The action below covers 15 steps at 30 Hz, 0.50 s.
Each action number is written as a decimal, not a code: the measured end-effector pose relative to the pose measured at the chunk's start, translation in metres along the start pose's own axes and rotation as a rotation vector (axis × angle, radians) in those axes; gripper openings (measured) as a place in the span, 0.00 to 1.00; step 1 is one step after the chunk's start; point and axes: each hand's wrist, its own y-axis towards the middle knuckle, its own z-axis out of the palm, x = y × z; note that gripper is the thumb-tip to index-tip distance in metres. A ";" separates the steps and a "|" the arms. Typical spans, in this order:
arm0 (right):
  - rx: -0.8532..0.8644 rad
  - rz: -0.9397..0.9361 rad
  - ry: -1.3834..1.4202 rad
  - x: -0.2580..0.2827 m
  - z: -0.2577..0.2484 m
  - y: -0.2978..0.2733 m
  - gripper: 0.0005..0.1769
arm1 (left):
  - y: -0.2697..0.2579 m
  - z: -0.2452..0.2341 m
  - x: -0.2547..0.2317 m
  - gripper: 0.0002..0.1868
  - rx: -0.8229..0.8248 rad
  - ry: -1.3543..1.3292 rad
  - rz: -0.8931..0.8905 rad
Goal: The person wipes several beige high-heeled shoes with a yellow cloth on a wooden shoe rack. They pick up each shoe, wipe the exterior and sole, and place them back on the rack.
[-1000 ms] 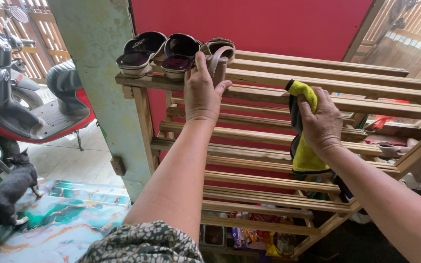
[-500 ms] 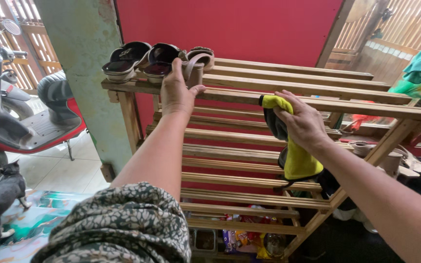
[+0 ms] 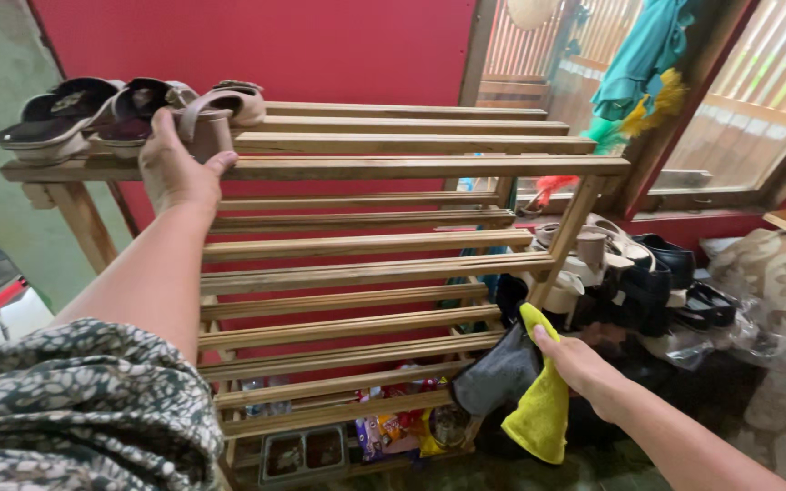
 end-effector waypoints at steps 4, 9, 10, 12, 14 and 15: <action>0.136 0.311 0.498 -0.043 -0.031 0.007 0.24 | 0.000 0.004 0.006 0.42 -0.005 0.059 -0.014; 0.254 0.382 0.983 -0.056 -0.047 0.004 0.20 | -0.011 0.009 0.002 0.55 -0.094 0.108 -0.022; 0.254 0.388 1.042 -0.054 -0.051 0.001 0.20 | -0.016 0.013 -0.006 0.54 -0.149 0.101 -0.060; 0.273 0.389 1.123 -0.049 -0.053 -0.005 0.21 | -0.041 0.018 -0.028 0.53 -0.249 0.089 -0.143; 0.303 0.380 1.167 -0.046 -0.051 -0.009 0.25 | -0.096 0.025 -0.065 0.43 -0.245 0.149 -0.030; 0.299 0.403 1.175 -0.048 -0.048 -0.011 0.23 | -0.129 0.031 -0.090 0.39 -0.228 0.155 0.032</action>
